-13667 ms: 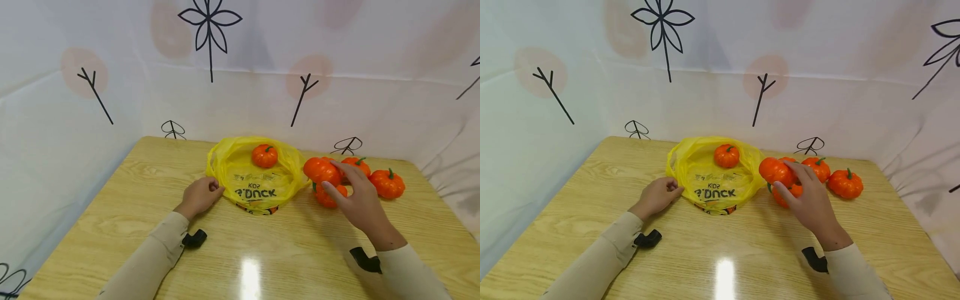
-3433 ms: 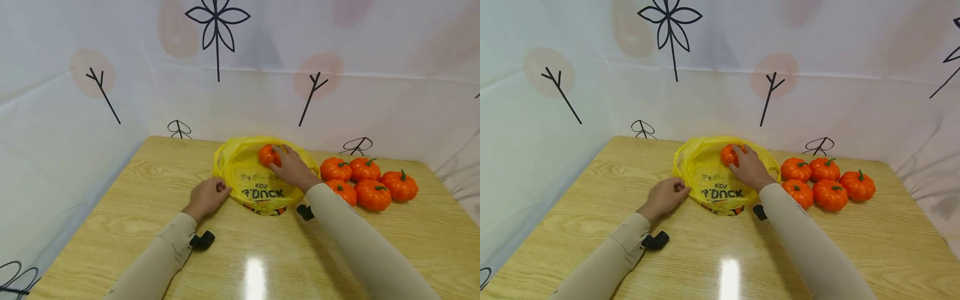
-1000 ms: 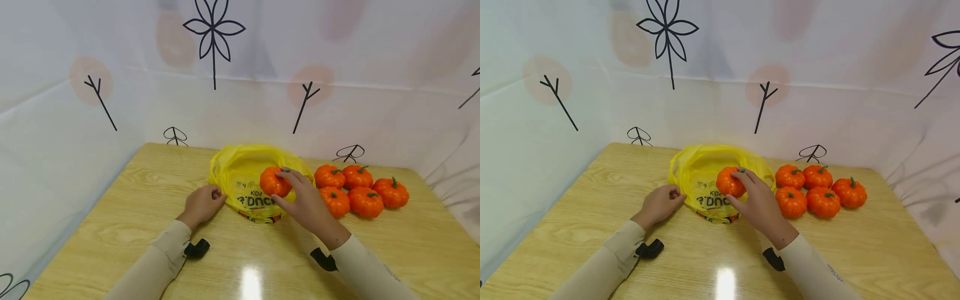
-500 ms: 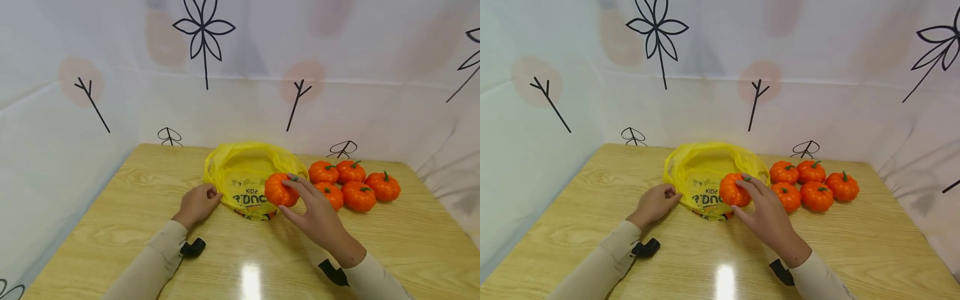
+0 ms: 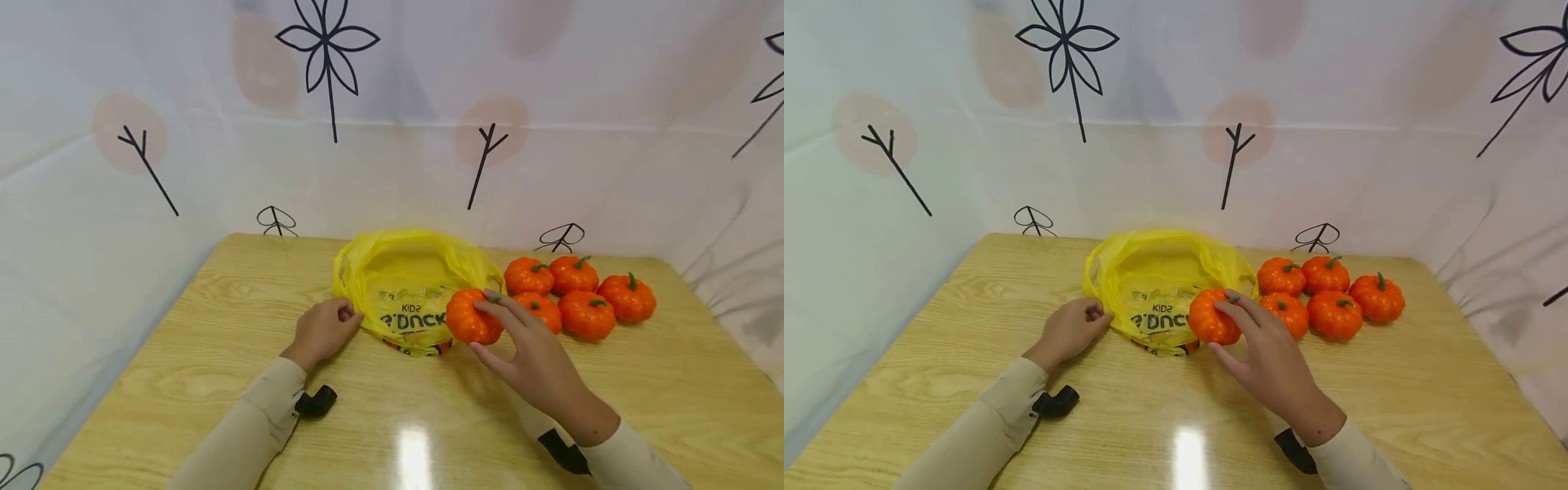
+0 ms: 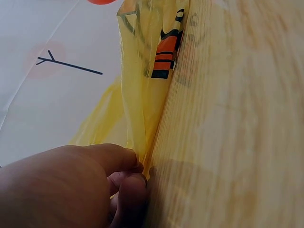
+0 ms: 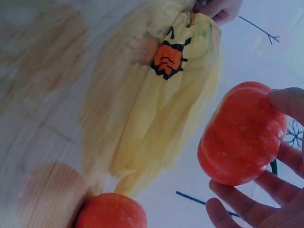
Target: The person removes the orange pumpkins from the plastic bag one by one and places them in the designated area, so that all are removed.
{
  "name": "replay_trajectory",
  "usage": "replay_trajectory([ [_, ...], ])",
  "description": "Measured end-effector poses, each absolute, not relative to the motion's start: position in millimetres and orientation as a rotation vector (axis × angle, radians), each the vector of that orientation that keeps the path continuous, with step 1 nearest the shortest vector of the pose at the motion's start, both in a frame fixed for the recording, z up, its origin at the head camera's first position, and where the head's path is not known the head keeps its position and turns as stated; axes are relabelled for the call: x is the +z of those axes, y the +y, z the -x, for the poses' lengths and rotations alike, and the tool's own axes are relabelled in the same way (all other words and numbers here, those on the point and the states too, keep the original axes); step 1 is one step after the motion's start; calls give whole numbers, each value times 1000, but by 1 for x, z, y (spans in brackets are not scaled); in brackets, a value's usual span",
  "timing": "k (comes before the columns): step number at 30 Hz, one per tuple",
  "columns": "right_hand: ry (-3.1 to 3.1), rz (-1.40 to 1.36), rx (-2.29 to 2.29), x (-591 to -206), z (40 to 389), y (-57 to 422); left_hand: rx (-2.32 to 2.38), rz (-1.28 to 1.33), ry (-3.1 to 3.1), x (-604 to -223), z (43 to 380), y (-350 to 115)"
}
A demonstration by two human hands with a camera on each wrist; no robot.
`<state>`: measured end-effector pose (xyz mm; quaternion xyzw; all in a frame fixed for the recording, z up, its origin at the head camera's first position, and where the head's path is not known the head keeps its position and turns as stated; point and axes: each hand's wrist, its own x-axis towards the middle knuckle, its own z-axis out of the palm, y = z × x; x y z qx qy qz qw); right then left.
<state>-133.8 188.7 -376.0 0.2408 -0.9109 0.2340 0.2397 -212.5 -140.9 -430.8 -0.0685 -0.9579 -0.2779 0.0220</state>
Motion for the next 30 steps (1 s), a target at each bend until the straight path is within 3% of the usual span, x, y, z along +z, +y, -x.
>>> replay_trajectory([
  [30,-2700,-868,357,-367,129,234,-849,202,-2978,-432,213,-140],
])
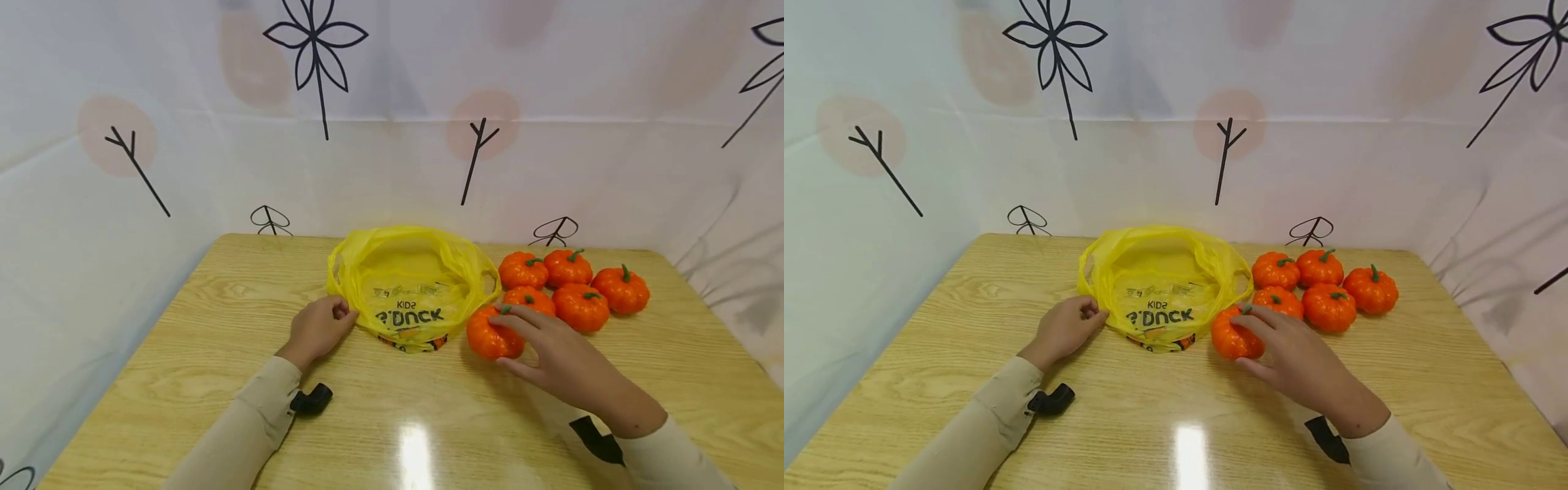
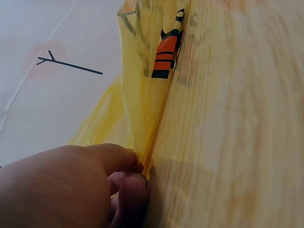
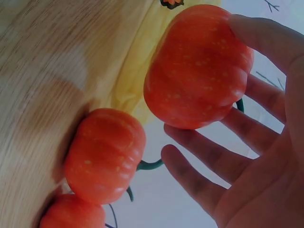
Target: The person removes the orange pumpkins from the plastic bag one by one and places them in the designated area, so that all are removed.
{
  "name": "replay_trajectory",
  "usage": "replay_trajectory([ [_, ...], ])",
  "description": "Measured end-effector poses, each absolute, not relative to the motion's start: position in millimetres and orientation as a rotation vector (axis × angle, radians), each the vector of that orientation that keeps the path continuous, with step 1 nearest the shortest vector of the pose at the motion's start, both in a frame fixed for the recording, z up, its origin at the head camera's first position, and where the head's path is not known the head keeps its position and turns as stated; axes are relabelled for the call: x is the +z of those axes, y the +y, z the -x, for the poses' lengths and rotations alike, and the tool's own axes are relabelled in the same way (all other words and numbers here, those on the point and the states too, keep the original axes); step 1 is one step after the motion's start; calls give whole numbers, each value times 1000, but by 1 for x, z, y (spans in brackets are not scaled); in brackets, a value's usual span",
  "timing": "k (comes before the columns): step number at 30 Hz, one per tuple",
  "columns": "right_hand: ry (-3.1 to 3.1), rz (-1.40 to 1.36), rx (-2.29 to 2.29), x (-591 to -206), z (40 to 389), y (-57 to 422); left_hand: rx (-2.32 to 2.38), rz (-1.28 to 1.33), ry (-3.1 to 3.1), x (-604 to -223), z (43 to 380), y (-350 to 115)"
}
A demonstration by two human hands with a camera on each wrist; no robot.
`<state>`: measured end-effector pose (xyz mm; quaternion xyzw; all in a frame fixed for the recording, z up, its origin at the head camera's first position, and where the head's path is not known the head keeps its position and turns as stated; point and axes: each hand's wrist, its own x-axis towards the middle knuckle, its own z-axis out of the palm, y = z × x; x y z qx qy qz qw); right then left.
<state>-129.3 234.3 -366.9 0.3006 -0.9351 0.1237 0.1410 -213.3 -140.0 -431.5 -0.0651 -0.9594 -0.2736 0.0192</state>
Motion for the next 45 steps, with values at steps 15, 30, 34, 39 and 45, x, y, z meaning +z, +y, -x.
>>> replay_trajectory([
  [15,-2895,-815,379,-371,134,239,-849,201,-2987,-432,215,-140],
  [30,-2896,-748,443,-382,138,235,-834,217,-2978,-429,215,-139],
  [34,-2893,-758,454,-382,138,234,-835,220,-2976,-430,214,-139],
  [39,-2907,-755,448,-381,138,235,-842,216,-2970,-430,215,-139],
  [45,-2967,-764,441,-376,134,237,-855,217,-2978,-431,213,-141],
])
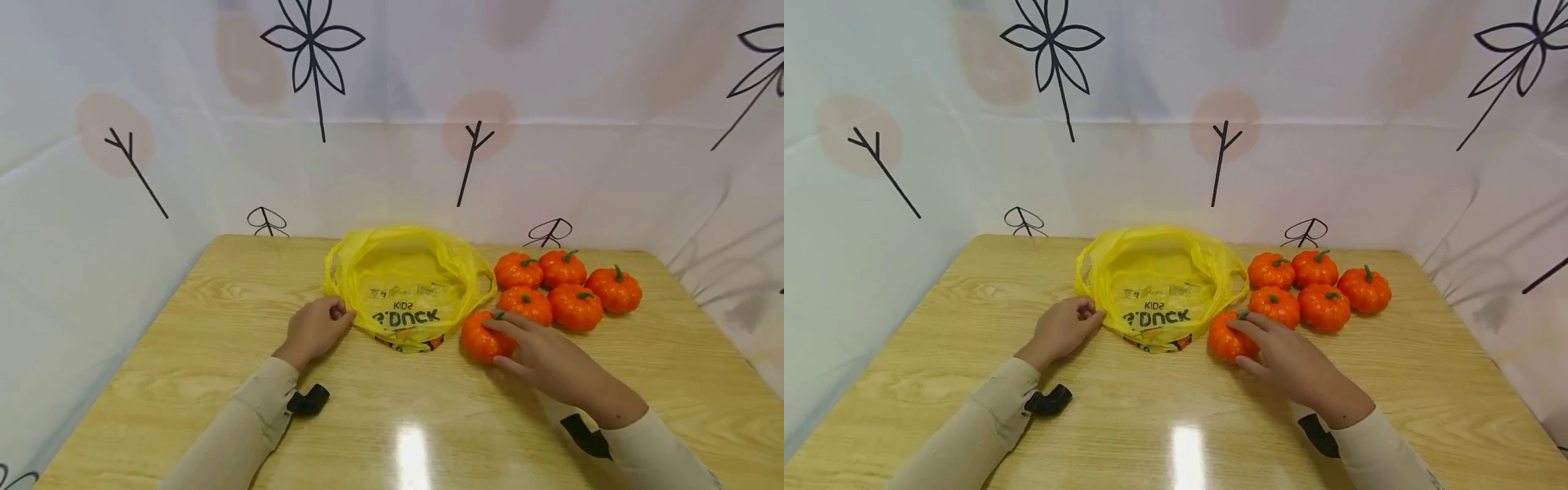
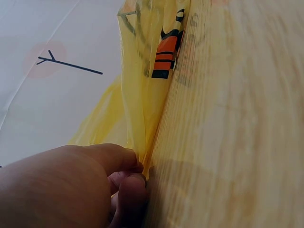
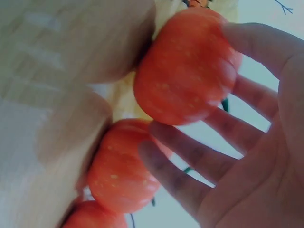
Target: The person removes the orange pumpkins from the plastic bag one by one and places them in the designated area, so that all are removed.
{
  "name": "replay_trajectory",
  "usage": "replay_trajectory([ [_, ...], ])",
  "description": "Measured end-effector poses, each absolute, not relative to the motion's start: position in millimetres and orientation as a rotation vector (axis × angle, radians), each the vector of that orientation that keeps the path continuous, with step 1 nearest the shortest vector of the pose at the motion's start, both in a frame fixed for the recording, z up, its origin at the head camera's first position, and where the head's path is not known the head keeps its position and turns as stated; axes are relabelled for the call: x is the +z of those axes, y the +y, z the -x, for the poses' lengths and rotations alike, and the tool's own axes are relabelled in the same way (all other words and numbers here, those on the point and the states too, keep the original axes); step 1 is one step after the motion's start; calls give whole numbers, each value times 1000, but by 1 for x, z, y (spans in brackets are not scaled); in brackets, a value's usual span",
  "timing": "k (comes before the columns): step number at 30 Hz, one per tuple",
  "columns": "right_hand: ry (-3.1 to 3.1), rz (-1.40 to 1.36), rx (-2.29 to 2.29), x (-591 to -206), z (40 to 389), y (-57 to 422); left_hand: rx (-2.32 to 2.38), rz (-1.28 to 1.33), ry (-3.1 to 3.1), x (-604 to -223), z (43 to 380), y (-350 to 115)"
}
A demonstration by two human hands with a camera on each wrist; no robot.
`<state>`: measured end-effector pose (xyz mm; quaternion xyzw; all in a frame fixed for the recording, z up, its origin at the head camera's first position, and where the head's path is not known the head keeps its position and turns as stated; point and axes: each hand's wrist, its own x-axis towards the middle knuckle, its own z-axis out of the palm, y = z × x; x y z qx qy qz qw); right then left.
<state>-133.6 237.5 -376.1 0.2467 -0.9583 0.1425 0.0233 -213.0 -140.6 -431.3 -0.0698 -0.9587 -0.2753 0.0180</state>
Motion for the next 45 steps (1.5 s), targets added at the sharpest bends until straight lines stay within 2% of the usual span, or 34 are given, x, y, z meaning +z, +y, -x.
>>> replay_trajectory([
  [22,-2960,-820,455,-367,131,240,-872,198,-2981,-437,214,-141],
  [33,-2845,-665,416,-368,128,233,-877,186,-2977,-435,212,-144],
  [41,-2613,-614,438,-370,134,230,-1254,26,-2850,-428,216,-147],
  [45,-2568,-615,456,-370,136,231,-1241,-18,-2779,-426,216,-150],
])
